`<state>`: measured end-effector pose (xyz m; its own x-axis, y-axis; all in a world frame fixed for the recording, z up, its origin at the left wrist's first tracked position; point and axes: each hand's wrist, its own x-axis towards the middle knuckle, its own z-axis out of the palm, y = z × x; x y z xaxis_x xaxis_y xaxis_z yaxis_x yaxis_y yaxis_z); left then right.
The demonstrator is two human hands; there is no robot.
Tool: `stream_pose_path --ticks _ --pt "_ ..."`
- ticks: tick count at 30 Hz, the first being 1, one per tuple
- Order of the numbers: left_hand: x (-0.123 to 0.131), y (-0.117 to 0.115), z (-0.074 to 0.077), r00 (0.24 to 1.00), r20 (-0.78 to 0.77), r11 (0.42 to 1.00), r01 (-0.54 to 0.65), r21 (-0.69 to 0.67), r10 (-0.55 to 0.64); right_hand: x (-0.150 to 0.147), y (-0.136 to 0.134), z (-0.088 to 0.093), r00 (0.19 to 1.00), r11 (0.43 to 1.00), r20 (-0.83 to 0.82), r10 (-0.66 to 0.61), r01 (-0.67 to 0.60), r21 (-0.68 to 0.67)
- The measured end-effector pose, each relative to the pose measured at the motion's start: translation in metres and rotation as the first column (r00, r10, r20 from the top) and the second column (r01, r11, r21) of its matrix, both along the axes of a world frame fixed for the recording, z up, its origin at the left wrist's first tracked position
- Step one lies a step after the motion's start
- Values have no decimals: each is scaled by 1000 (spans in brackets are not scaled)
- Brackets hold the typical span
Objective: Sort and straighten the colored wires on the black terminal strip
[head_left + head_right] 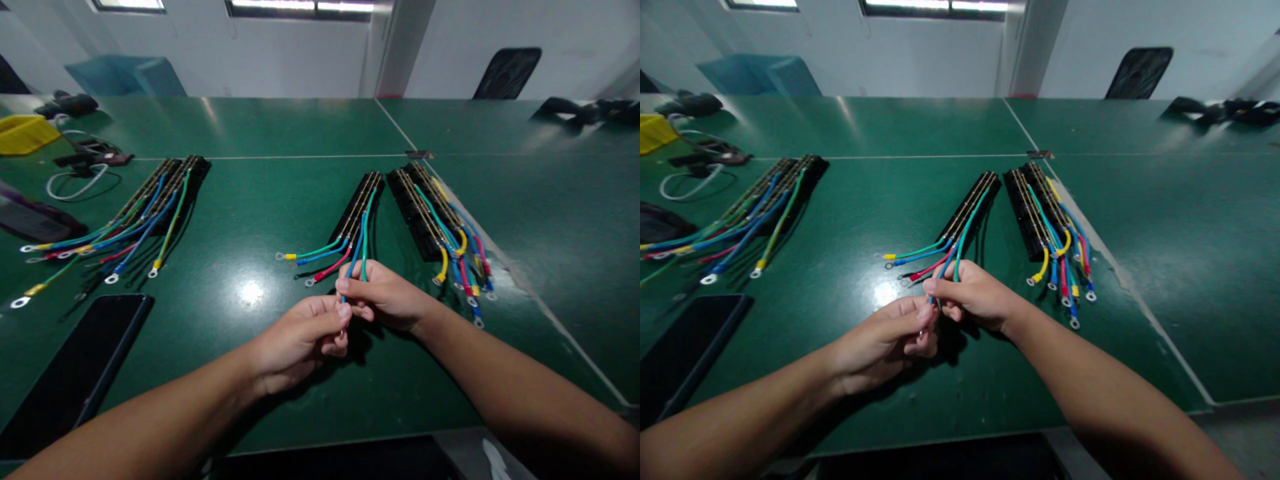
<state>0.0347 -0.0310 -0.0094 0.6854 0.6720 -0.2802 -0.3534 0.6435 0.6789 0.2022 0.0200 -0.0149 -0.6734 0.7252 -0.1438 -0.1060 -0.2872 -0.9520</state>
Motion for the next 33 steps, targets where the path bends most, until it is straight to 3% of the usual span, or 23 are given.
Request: stream_pose_path --ticks 19,33 --pt "-2 4 2 999 -29 999 38 -21 -39 0 -1 2 1000 999 -9 -24 23 -41" --pt "-2 6 2 998 -56 999 17 51 -15 -2 -2 0 998 997 -44 -48 45 -67"
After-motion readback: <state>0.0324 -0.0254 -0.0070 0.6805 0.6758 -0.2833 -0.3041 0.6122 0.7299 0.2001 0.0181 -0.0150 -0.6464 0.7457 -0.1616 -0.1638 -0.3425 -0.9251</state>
